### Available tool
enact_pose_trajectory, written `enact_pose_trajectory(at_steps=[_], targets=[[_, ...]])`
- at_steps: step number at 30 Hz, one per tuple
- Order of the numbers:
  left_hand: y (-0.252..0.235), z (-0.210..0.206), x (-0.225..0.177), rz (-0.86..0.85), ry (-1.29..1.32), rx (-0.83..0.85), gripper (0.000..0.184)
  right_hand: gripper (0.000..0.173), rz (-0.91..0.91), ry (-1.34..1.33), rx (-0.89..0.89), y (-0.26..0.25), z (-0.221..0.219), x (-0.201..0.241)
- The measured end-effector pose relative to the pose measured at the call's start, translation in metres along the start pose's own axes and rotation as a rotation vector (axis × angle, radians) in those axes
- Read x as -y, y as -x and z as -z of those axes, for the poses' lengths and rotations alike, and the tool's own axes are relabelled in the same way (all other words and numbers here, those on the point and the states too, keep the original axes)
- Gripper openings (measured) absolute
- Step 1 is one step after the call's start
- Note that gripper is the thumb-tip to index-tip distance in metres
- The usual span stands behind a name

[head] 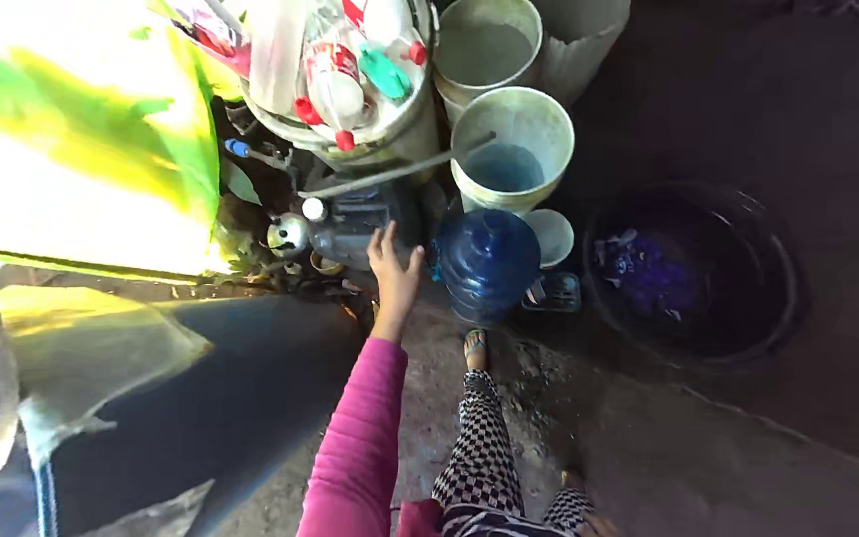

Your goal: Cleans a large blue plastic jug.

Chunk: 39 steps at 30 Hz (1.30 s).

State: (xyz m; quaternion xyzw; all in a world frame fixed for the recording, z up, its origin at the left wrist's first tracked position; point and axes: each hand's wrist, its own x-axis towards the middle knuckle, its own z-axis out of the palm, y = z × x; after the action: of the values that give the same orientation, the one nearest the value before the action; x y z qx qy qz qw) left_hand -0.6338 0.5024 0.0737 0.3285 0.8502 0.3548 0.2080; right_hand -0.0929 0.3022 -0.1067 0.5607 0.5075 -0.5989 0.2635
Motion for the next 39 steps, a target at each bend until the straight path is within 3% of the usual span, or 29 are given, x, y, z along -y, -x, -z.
enact_pose_trajectory(at_steps=[3, 5, 7, 10, 14, 19, 22, 27, 33, 36, 39], targets=[[-0.100, 0.032, -0.010, -0.074, 0.049, -0.158, 0.071, 0.048, -0.039, 0.070, -0.018, -0.002, 0.010, 0.069], [-0.143, 0.046, -0.012, -0.084, 0.092, -0.238, 0.076, 0.043, -0.046, 0.015, -0.041, 0.012, 0.028, 0.129], [-0.168, 0.049, -0.009, -0.102, 0.178, -0.328, 0.079, 0.037, -0.024, -0.060, -0.134, 0.013, 0.036, 0.156], [-0.170, 0.045, -0.003, -0.099, 0.318, -0.405, 0.078, 0.033, -0.063, -0.196, -0.225, 0.003, 0.042, 0.168], [-0.129, 0.027, 0.032, 0.057, 0.344, -0.369, 0.072, 0.032, -0.061, -0.238, -0.250, -0.003, 0.047, 0.184], [-0.057, 0.013, 0.099, 0.090, 0.093, -0.228, 0.051, 0.033, 0.004, -0.184, -0.186, -0.019, 0.069, 0.200], [-0.054, 0.011, 0.109, 0.031, -0.048, -0.124, 0.049, 0.032, 0.050, -0.236, -0.219, -0.027, 0.083, 0.203], [-0.125, 0.000, 0.079, 0.073, -0.336, 0.126, 0.055, 0.032, 0.163, -0.254, -0.301, -0.022, 0.107, 0.247], [-0.213, -0.012, 0.070, -0.088, -0.623, 0.288, 0.061, 0.036, 0.482, -0.249, -0.471, -0.019, 0.135, 0.354], [-0.248, -0.020, 0.076, -0.135, -0.695, 0.373, 0.064, 0.037, 0.591, -0.287, -0.596, -0.018, 0.130, 0.408], [-0.275, -0.014, 0.068, -0.085, -0.752, 0.559, 0.063, 0.035, 0.617, -0.371, -0.660, -0.016, 0.111, 0.455]])
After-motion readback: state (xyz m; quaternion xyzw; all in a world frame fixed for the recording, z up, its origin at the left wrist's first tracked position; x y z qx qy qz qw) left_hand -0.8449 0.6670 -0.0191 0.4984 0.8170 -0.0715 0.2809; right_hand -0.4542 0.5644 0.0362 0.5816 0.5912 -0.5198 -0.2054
